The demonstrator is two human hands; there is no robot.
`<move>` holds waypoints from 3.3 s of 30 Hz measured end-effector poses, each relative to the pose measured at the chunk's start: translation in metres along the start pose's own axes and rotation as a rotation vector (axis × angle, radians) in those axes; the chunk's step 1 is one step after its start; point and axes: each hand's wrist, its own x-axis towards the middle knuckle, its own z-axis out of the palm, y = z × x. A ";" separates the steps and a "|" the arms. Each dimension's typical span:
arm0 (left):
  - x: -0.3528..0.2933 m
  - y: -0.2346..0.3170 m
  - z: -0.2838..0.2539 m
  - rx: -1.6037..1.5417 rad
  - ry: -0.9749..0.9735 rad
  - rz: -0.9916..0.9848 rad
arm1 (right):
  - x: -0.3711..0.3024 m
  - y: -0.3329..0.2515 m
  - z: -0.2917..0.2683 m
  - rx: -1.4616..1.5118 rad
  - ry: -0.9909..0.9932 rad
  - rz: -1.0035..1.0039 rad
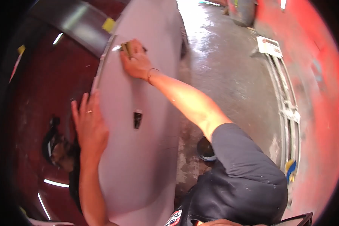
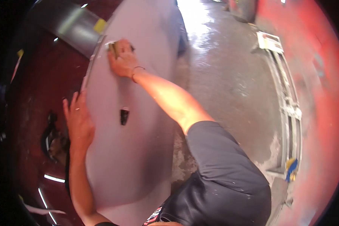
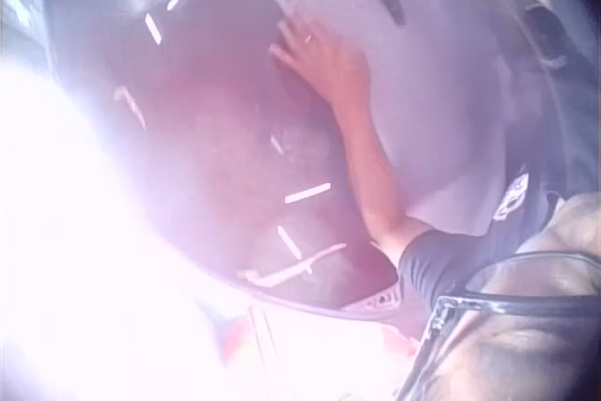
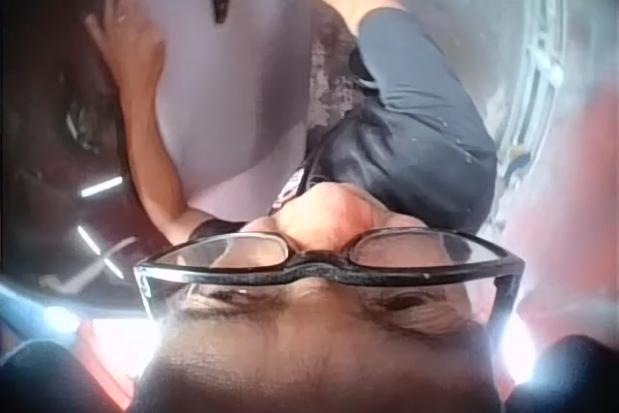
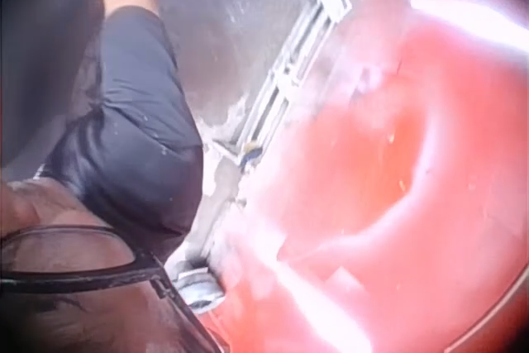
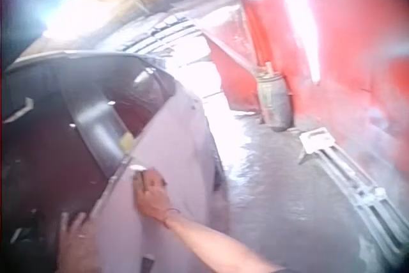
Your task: Sand the surface of a car door using a sanding block and water.
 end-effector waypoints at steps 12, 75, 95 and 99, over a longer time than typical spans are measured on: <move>0.003 -0.003 -0.009 -0.029 0.021 -0.038 | -0.024 -0.011 0.050 -0.413 0.583 -0.078; -0.006 -0.006 -0.014 -0.030 -0.010 -0.042 | -0.167 -0.033 0.059 0.331 0.349 -0.156; -0.014 -0.007 -0.011 -0.017 -0.040 -0.036 | -0.182 -0.088 0.083 0.488 0.416 -0.034; -0.009 -0.002 -0.013 -0.012 -0.032 -0.033 | -0.148 -0.074 0.071 0.424 0.469 0.014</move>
